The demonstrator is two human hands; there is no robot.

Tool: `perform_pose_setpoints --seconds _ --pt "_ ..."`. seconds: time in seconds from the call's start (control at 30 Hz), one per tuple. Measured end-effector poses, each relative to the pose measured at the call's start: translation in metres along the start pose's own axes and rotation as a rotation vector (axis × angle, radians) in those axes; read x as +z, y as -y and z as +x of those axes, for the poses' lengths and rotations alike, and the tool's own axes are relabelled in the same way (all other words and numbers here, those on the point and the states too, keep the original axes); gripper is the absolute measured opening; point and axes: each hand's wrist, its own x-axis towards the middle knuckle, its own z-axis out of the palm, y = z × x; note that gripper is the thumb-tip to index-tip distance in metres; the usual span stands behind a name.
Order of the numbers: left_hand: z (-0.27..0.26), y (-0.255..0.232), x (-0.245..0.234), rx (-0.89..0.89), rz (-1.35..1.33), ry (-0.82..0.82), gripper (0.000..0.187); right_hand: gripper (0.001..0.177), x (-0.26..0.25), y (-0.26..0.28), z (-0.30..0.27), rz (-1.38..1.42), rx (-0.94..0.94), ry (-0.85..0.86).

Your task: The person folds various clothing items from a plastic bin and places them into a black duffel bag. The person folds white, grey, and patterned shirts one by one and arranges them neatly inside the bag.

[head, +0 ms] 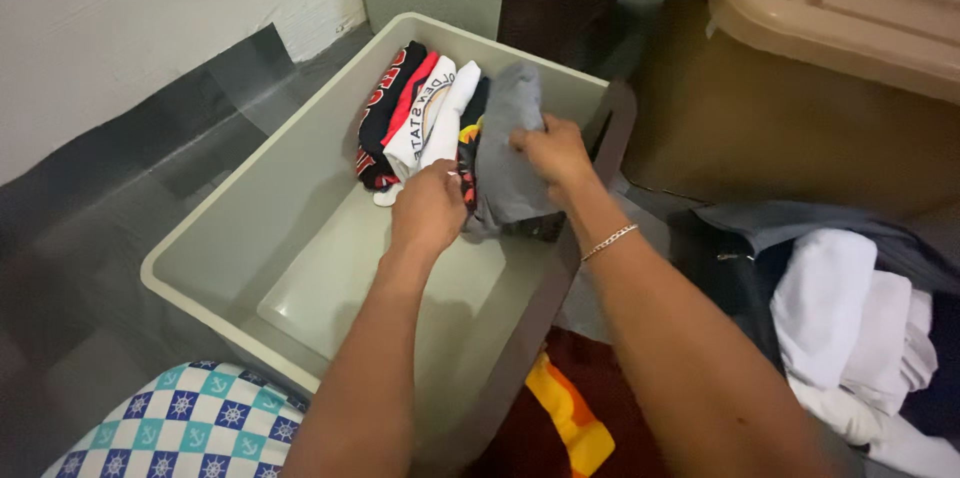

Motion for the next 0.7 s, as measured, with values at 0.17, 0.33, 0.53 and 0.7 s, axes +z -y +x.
perform_pose_setpoints --seconds 0.17,0.33,0.53,0.7 --pt "0.005 0.006 0.007 -0.112 -0.034 0.024 0.028 0.045 -0.019 0.047 -0.02 -0.247 -0.001 0.136" --pt "0.015 0.026 0.019 -0.114 -0.324 0.036 0.023 0.029 -0.036 0.076 -0.022 -0.155 -0.015 0.321" --pt "0.023 0.029 0.014 -0.303 -0.836 0.347 0.036 0.028 -0.05 0.106 -0.026 -0.117 -0.169 0.355" --pt "0.016 -0.004 -0.002 -0.46 -1.475 0.543 0.062 0.032 -0.039 0.109 -0.06 -0.505 -0.51 0.179"
